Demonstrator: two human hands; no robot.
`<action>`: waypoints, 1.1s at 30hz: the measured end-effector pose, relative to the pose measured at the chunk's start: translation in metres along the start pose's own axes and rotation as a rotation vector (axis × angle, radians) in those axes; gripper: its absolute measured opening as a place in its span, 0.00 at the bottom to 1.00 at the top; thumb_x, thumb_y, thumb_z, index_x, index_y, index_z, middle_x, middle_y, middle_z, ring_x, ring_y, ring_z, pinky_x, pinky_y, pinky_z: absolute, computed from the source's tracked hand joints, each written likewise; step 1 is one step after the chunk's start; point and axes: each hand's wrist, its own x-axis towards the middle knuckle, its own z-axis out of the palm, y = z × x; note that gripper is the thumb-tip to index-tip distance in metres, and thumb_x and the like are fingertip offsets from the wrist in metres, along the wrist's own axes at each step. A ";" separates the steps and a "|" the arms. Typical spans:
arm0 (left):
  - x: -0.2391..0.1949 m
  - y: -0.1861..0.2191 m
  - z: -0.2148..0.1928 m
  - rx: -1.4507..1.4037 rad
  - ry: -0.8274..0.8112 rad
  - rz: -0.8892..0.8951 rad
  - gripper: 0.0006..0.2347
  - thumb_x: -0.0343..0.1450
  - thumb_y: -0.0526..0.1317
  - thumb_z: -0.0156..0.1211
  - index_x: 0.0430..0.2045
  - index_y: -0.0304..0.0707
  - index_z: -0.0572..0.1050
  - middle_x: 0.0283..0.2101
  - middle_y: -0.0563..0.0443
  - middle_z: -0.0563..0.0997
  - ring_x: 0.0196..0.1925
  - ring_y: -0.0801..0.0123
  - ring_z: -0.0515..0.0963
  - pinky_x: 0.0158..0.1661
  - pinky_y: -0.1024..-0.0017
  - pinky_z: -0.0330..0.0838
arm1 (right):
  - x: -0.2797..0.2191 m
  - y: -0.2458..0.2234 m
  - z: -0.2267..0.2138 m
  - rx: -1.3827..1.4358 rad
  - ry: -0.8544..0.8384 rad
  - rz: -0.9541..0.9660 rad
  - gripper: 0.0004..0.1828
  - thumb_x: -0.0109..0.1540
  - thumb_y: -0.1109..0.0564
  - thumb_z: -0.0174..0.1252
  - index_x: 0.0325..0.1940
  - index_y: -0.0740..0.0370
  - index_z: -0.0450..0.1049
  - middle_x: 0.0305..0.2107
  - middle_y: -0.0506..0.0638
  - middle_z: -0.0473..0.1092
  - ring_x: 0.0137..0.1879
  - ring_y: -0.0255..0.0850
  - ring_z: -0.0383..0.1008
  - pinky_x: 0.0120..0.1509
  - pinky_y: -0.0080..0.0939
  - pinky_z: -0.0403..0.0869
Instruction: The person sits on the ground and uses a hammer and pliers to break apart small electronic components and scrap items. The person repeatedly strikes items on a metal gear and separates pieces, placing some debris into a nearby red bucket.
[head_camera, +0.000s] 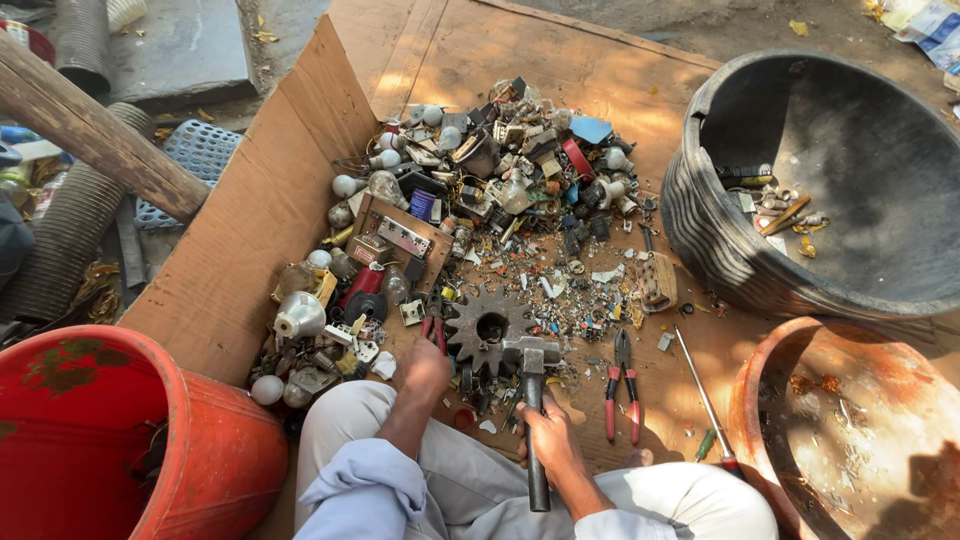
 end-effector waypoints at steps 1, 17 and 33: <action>-0.002 0.003 0.003 0.073 0.112 0.100 0.16 0.71 0.39 0.59 0.52 0.35 0.75 0.54 0.40 0.78 0.55 0.52 0.77 0.57 0.60 0.73 | 0.000 -0.001 0.000 -0.006 0.001 -0.002 0.13 0.62 0.51 0.56 0.45 0.62 0.71 0.23 0.50 0.69 0.18 0.39 0.68 0.19 0.43 0.68; -0.003 0.012 0.037 0.128 0.107 0.614 0.15 0.66 0.32 0.60 0.47 0.46 0.79 0.48 0.48 0.78 0.52 0.57 0.80 0.53 0.61 0.76 | 0.000 -0.002 0.001 -0.034 0.003 -0.036 0.13 0.63 0.52 0.56 0.45 0.63 0.70 0.24 0.51 0.69 0.18 0.39 0.70 0.19 0.43 0.69; 0.044 0.007 0.039 0.069 0.108 0.067 0.16 0.75 0.39 0.50 0.56 0.34 0.74 0.56 0.38 0.81 0.59 0.49 0.80 0.56 0.56 0.75 | 0.005 0.002 0.000 0.032 -0.024 -0.015 0.11 0.63 0.52 0.55 0.45 0.59 0.69 0.23 0.50 0.68 0.17 0.39 0.67 0.18 0.44 0.68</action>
